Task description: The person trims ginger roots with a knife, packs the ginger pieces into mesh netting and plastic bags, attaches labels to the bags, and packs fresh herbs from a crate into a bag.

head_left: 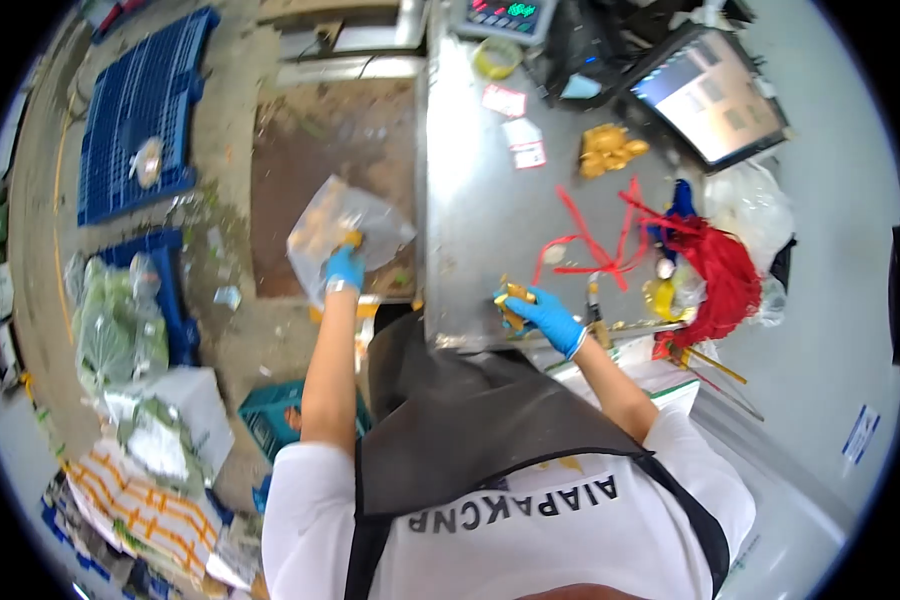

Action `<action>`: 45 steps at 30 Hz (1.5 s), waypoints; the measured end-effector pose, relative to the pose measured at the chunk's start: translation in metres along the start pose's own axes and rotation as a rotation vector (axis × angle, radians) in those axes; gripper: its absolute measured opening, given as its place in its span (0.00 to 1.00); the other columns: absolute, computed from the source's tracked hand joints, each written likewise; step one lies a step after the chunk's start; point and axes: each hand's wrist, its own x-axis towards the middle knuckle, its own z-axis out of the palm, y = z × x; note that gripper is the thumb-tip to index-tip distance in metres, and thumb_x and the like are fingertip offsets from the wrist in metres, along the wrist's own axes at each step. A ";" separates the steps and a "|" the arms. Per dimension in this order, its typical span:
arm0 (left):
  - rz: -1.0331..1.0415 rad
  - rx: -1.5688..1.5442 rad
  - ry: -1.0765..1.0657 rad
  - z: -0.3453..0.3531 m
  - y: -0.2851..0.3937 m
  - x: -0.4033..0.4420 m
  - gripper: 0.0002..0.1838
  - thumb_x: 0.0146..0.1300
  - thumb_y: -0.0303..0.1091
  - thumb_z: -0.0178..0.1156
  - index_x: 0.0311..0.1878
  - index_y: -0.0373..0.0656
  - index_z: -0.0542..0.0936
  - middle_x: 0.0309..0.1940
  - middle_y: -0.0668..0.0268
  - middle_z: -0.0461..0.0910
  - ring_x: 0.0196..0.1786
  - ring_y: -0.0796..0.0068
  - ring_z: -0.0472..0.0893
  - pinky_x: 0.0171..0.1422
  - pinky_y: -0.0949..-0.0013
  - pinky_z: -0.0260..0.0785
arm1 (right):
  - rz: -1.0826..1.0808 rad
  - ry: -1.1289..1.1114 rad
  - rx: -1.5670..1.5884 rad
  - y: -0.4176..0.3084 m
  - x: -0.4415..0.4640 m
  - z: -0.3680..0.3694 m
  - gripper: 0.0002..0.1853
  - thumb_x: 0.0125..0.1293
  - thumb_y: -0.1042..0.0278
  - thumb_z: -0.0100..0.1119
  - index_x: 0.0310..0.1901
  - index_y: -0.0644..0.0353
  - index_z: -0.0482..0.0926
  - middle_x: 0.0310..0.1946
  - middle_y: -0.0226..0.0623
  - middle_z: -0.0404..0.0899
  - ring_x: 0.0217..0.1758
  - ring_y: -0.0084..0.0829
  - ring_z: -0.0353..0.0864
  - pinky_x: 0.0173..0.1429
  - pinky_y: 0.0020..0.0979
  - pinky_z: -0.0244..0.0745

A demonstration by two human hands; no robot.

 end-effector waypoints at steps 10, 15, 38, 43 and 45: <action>-0.454 -1.005 0.385 -0.030 0.010 -0.150 0.18 0.62 0.41 0.66 0.45 0.34 0.80 0.37 0.63 0.81 0.32 0.77 0.76 0.36 0.72 0.71 | -0.320 1.042 -0.614 0.105 -0.036 -0.154 0.23 0.58 0.53 0.68 0.49 0.61 0.80 0.38 0.43 0.83 0.37 0.38 0.84 0.44 0.36 0.76; -0.906 -0.866 0.473 -0.035 0.027 -0.127 0.31 0.49 0.50 0.76 0.43 0.29 0.81 0.41 0.60 0.81 0.37 0.69 0.76 0.43 0.63 0.73 | -0.231 1.178 -0.664 0.116 -0.042 -0.193 0.29 0.58 0.57 0.67 0.58 0.61 0.74 0.51 0.52 0.77 0.52 0.50 0.78 0.55 0.43 0.73; 0.277 -1.224 -0.244 -0.278 0.239 -0.185 0.24 0.64 0.28 0.51 0.62 0.29 0.70 0.43 0.58 0.81 0.50 0.66 0.81 0.59 0.67 0.72 | -1.024 0.408 -0.702 -0.129 0.022 0.053 0.63 0.50 0.44 0.73 0.76 0.60 0.38 0.70 0.56 0.58 0.71 0.52 0.62 0.71 0.41 0.61; 0.444 -1.566 -0.460 -0.283 0.219 -0.197 0.36 0.51 0.25 0.52 0.67 0.26 0.62 0.56 0.46 0.76 0.60 0.55 0.76 0.69 0.59 0.64 | -0.745 0.620 -0.376 -0.117 0.012 -0.012 0.15 0.58 0.61 0.62 0.43 0.60 0.82 0.34 0.45 0.83 0.39 0.40 0.84 0.49 0.35 0.77; 0.343 -1.472 -0.371 -0.269 0.231 -0.195 0.35 0.51 0.25 0.52 0.67 0.27 0.63 0.60 0.47 0.73 0.64 0.57 0.73 0.71 0.60 0.61 | -0.579 0.480 -0.469 -0.116 -0.035 -0.037 0.12 0.59 0.60 0.62 0.38 0.60 0.83 0.35 0.43 0.83 0.37 0.37 0.82 0.48 0.31 0.76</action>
